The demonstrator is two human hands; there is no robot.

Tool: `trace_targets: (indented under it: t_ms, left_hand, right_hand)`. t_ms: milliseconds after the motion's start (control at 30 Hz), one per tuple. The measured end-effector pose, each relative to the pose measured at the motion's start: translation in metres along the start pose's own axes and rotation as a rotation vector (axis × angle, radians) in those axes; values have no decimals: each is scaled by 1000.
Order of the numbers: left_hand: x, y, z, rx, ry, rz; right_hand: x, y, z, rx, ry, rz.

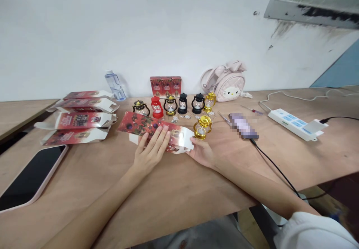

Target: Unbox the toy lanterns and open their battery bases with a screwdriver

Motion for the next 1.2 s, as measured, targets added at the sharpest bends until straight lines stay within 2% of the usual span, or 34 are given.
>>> trace_targets:
  t_ms: [167,300,533,700,867,1033,1200]
  left_hand:
    - [-2,-1,3,13,-29,0]
    - [-2,-2,5,-5,-54,-7]
    - [2,0,4,-38,28,57]
    - [4,4,2,-53,97,119]
    - [2,3,8,-83,67,53]
    - [-1,4,8,-31,73,1]
    - [-4,10,-6,149,99,-36]
  right_hand:
    - [2,-2,-9,47,-50,28]
    - [1,-1,-8,63,-28,44]
    - [-5,4,7,-55,60,-15]
    - [-10,3,7,-80,154,-76]
    - [-15,-1,2,-76,238,-150]
    - [-11,2,11,-248,339,-169]
    - [-8,17,35,-559,587,-290]
Point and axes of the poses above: each hand's wrist, its own y-axis away from the middle knuckle, its own z-axis out of the palm, x = y × z, the point moved 8 cm from there along -y, towards the middle knuckle, and after that the axes turned 12 degrees about -z, right-handed, at the moved point
